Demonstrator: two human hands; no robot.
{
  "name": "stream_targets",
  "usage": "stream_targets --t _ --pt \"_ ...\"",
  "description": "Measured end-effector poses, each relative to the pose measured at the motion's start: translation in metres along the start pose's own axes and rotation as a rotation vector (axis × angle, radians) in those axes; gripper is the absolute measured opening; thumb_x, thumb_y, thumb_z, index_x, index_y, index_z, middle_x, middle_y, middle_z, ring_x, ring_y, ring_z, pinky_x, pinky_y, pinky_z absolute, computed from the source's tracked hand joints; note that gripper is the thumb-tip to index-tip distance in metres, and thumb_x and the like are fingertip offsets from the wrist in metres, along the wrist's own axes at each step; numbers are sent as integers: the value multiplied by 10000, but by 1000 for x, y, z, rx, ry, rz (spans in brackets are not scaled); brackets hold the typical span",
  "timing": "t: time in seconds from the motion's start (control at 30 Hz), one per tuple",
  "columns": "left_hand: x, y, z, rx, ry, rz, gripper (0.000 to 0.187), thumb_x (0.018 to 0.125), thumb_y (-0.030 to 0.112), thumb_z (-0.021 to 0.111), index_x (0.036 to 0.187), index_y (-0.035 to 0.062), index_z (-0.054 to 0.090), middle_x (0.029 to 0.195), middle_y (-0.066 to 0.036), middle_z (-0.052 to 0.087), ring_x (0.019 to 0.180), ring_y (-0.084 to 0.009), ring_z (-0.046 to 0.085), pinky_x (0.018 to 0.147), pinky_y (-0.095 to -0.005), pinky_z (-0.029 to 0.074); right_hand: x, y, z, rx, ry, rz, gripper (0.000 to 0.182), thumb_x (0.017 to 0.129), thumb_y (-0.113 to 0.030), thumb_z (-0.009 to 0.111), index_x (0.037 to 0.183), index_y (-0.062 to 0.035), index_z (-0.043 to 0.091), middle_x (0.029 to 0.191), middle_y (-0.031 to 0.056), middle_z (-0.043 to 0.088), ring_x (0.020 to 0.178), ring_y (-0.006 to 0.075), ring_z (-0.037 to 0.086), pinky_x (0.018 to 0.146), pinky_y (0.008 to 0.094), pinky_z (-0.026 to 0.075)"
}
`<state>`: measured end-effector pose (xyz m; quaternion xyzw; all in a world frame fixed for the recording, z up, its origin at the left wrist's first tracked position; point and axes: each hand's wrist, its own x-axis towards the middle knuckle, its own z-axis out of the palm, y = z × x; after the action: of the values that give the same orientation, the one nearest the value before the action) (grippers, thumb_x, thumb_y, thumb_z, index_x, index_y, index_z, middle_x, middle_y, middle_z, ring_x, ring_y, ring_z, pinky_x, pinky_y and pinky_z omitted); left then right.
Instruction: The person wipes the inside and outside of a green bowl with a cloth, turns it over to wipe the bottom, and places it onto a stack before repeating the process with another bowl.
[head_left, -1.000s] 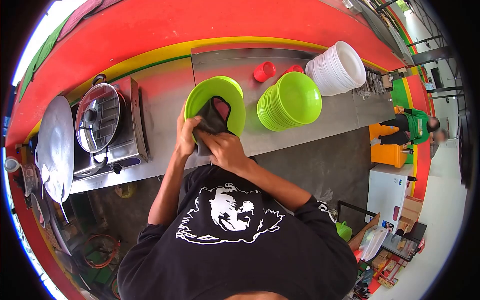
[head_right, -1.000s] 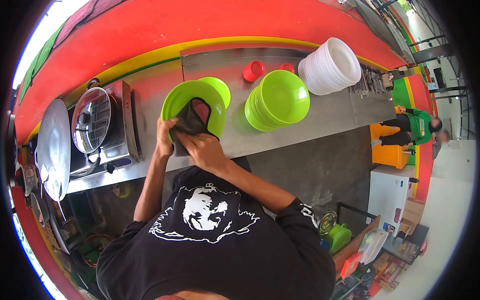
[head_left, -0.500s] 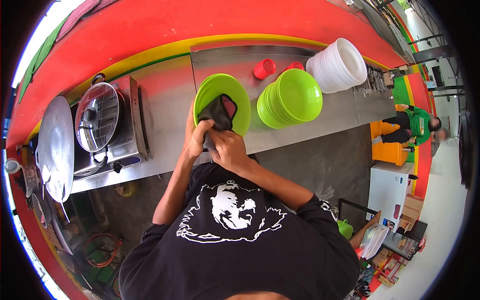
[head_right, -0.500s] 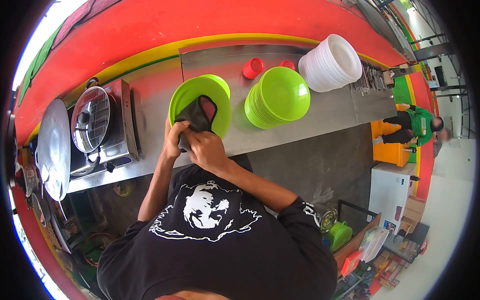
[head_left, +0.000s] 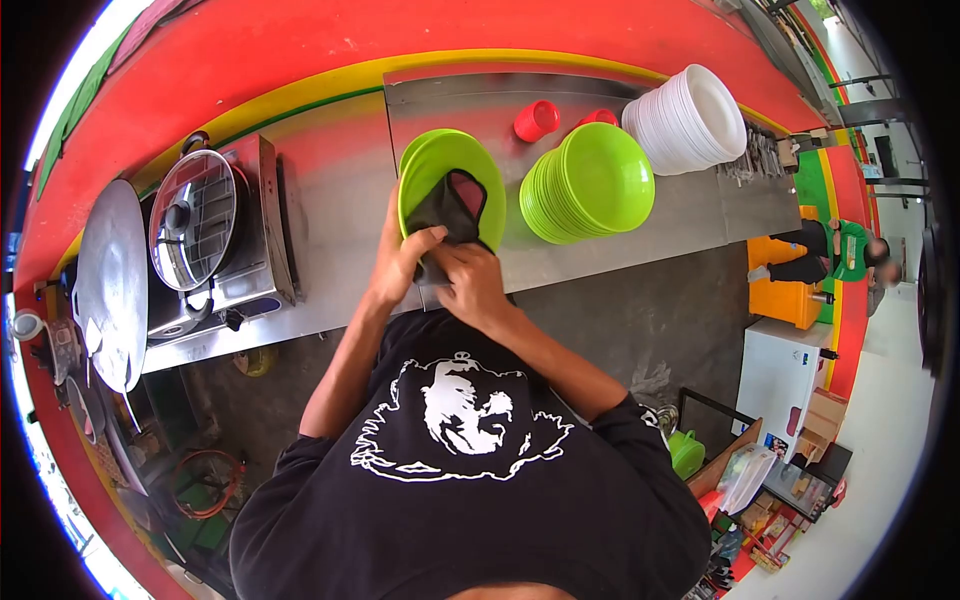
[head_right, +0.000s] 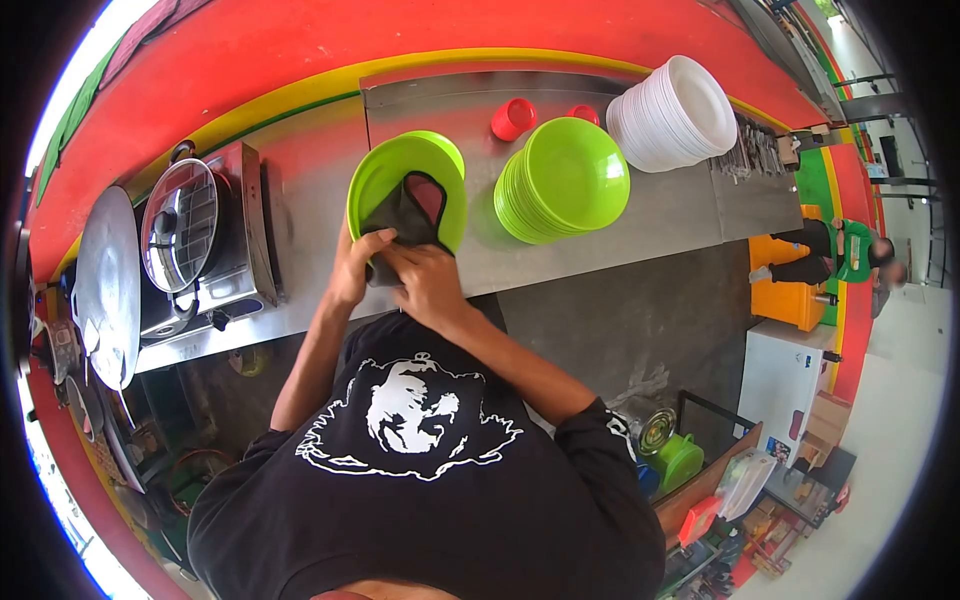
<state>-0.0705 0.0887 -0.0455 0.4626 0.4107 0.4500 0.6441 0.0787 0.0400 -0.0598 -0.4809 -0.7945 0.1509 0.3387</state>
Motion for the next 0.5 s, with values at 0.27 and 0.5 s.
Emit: stream_targets --t 0.27,0.5 --pt "5 -13 -41 -63 77 -86 482 750 244 527 1128 -51 575 949 -75 599 889 -158 519 816 -284 415 -3 14 5 -94 -127 -153 610 589 -90 733 1197 -93 683 1045 60 718 846 230 667 785 345 499" --pt "1 5 -29 16 9 -53 730 796 292 629 1426 -11 420 1260 -125 552 1184 -223 493 1049 -349 362 1 20 6 -58 -86 -121 546 627 -50 716 1172 -62 674 985 92 709 892 265 666 839 385 498"
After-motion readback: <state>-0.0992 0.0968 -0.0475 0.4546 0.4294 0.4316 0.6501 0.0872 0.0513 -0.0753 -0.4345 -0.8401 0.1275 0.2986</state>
